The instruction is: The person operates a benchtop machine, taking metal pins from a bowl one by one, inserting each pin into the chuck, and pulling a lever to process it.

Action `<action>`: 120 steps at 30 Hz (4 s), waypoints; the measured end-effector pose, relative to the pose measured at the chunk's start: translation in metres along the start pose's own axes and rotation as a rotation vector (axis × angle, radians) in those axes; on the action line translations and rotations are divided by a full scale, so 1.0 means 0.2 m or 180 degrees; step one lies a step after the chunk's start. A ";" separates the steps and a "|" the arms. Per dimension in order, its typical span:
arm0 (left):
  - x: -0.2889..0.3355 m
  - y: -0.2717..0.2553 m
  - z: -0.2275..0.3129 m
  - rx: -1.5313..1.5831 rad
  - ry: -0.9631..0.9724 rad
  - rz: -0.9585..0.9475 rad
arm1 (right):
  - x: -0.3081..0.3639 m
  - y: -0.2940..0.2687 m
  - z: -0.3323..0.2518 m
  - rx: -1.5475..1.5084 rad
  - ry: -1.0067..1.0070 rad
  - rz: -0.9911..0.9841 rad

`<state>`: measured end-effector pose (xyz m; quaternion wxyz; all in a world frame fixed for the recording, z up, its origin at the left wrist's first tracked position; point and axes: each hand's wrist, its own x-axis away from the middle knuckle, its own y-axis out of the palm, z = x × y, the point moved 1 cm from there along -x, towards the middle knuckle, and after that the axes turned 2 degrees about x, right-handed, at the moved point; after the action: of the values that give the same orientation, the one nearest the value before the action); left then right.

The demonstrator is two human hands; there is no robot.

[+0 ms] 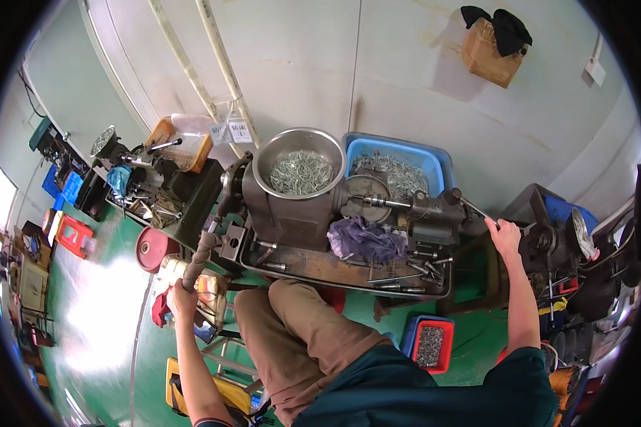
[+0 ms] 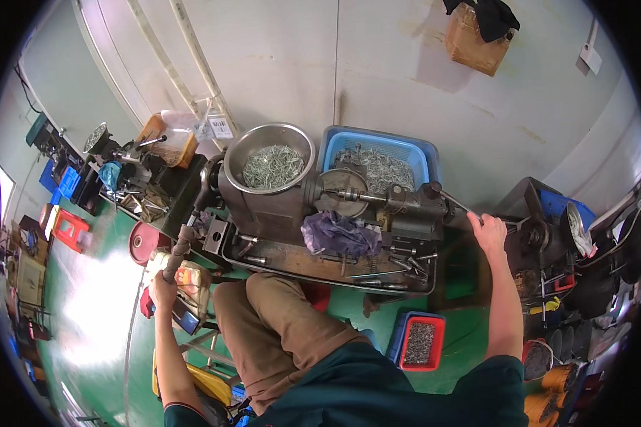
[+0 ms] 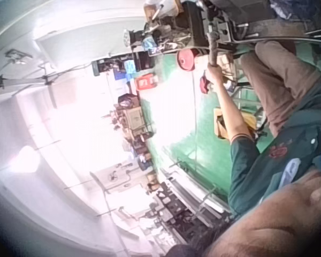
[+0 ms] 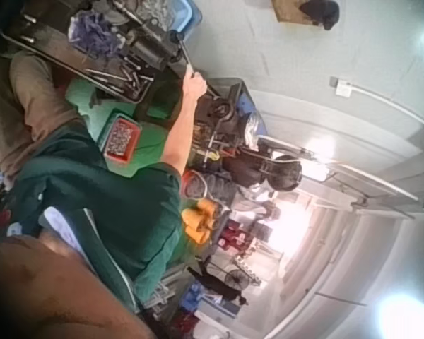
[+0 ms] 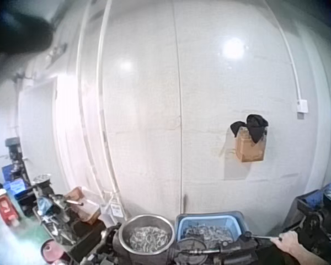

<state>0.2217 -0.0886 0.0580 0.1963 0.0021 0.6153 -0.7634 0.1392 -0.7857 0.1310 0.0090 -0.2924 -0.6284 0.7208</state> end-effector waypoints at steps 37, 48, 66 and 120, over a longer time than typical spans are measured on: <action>0.05 -0.03 -0.02 0.0052 0.0067 -0.0026 | -0.22 0.05 -0.19 0.0465 0.0001 0.1425; 0.03 -0.02 -0.03 0.0067 -0.0104 0.0022 | -0.42 0.23 -1.34 -0.2394 -0.1098 -0.1525; 0.40 0.01 0.37 0.0317 -0.0595 0.0219 | -0.40 0.36 -1.42 -0.2661 -0.1189 -0.1956; 0.40 0.00 0.37 0.0296 -0.0759 0.0001 | -0.37 0.40 -1.43 -0.3105 -0.0812 -0.1900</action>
<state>0.1663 -0.1825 0.0564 0.2679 -0.0795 0.5516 -0.7859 0.3532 -0.5733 0.0781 0.0003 0.0159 -0.9388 0.3440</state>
